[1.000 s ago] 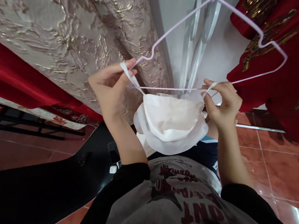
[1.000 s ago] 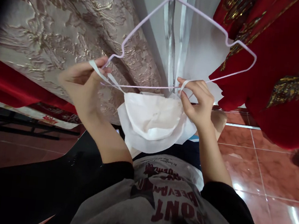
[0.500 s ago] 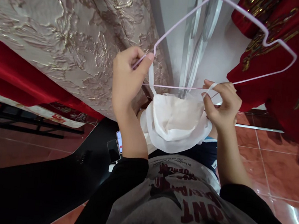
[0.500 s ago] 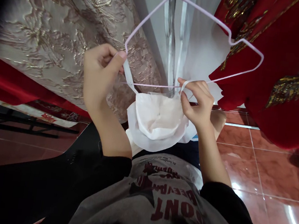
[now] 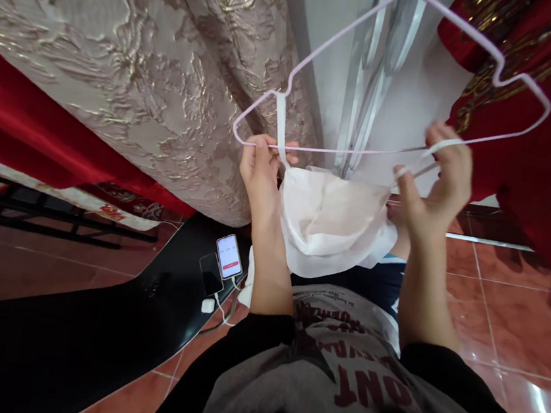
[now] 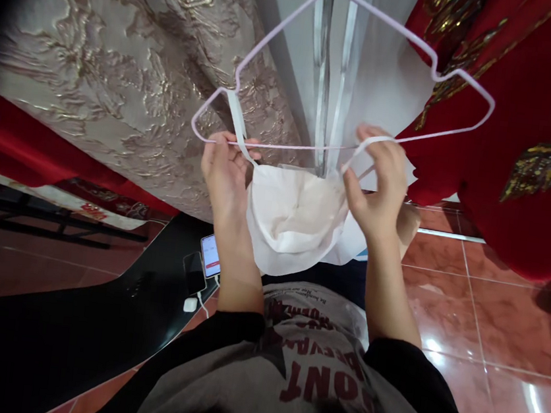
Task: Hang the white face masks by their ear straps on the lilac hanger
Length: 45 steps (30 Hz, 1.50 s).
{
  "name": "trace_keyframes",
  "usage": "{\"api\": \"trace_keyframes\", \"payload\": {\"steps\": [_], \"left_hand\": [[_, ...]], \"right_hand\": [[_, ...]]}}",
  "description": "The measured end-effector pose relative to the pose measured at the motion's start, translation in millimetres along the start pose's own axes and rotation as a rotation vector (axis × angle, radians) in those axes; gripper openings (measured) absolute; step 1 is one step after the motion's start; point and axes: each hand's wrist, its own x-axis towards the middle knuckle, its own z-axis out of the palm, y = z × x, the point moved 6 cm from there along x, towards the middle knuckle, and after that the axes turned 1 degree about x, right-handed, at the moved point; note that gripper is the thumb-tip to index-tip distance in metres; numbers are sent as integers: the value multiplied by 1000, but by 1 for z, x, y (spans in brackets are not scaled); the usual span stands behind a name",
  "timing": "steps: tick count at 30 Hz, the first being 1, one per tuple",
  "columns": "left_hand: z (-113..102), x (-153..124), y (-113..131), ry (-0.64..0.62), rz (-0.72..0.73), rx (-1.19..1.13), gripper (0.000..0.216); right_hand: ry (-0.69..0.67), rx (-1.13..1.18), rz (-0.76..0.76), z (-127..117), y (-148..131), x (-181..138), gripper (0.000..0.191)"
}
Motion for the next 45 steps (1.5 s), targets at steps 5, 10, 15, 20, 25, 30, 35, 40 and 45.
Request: {"api": "trace_keyframes", "payload": {"steps": [5,10,15,20,25,30,35,40,45], "left_hand": [[-4,4,14,47,21,68,37],[-5,6,12,46,22,31,37],[-6,10,15,6,43,-45,36],[-7,11,18,76,-4,13,38],[-7,9,20,65,-18,50,39],[-6,4,18,32,0,102,35],[-8,5,13,-12,27,104,34],[-13,-7,21,-136,-78,252,38],[-6,-16,54,-275,-94,287,28]], "right_hand": [[184,-25,4,-53,33,3,52],[170,46,59,-88,57,22,55],[77,59,203,-89,61,44,33],[-111,51,303,-70,39,69,32],[-146,-124,91,-54,-2,79,30],[-76,8,-145,-18,-22,48,26],[-408,-109,47,38,-1,6,23],[-330,-124,57,41,3,-5,27],[-310,-107,59,37,2,-4,25]]}}
